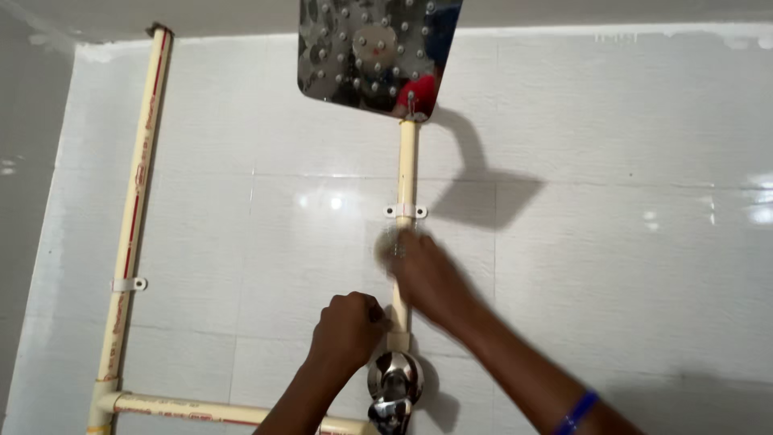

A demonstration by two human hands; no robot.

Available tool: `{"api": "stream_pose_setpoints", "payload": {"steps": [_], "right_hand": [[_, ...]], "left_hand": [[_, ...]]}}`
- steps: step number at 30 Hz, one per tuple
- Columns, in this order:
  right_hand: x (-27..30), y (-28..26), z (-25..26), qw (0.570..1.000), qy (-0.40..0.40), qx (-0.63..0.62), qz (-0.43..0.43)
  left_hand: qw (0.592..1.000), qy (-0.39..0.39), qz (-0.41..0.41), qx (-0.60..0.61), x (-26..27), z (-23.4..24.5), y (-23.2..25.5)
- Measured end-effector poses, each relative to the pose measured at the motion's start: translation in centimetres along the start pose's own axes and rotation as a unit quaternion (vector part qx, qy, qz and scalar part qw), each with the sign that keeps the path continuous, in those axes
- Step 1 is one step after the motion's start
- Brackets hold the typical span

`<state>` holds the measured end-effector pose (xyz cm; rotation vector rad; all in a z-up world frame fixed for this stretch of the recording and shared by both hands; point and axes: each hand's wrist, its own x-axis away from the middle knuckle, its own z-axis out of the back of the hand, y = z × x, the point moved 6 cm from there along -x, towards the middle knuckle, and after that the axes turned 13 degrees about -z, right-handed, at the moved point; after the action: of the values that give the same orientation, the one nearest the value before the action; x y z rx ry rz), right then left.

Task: The person scrubs a square shower head and the attached wall-mounted pipes and valve using a metal scrubber. The person works methodically from the shower head down to the lower pipe sections and the valve handle.

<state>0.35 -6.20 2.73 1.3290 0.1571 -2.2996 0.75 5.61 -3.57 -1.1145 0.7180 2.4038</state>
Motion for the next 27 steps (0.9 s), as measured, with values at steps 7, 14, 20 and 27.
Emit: {"api": "stream_pose_setpoints", "payload": {"steps": [7, 14, 20, 27], "right_hand": [[0.9, -1.3, 2.1, 0.999, 0.026, -0.041, 0.021], [-3.4, 0.3, 3.3, 0.992, 0.129, -0.013, -0.001], [5.8, -1.1, -0.3, 0.990, 0.095, -0.057, 0.083], [-2.4, 1.0, 3.7, 0.963, 0.019, -0.209, -0.171]], "left_hand": [[1.000, -0.013, 0.004, 0.024, -0.7, -2.3, -0.2], [0.992, 0.051, 0.037, 0.107, -1.6, -3.6, -1.9], [0.992, 0.078, 0.020, 0.095, -1.8, -4.1, -2.7], [0.987, 0.080, 0.047, 0.130, -0.9, -3.8, -2.0]]}}
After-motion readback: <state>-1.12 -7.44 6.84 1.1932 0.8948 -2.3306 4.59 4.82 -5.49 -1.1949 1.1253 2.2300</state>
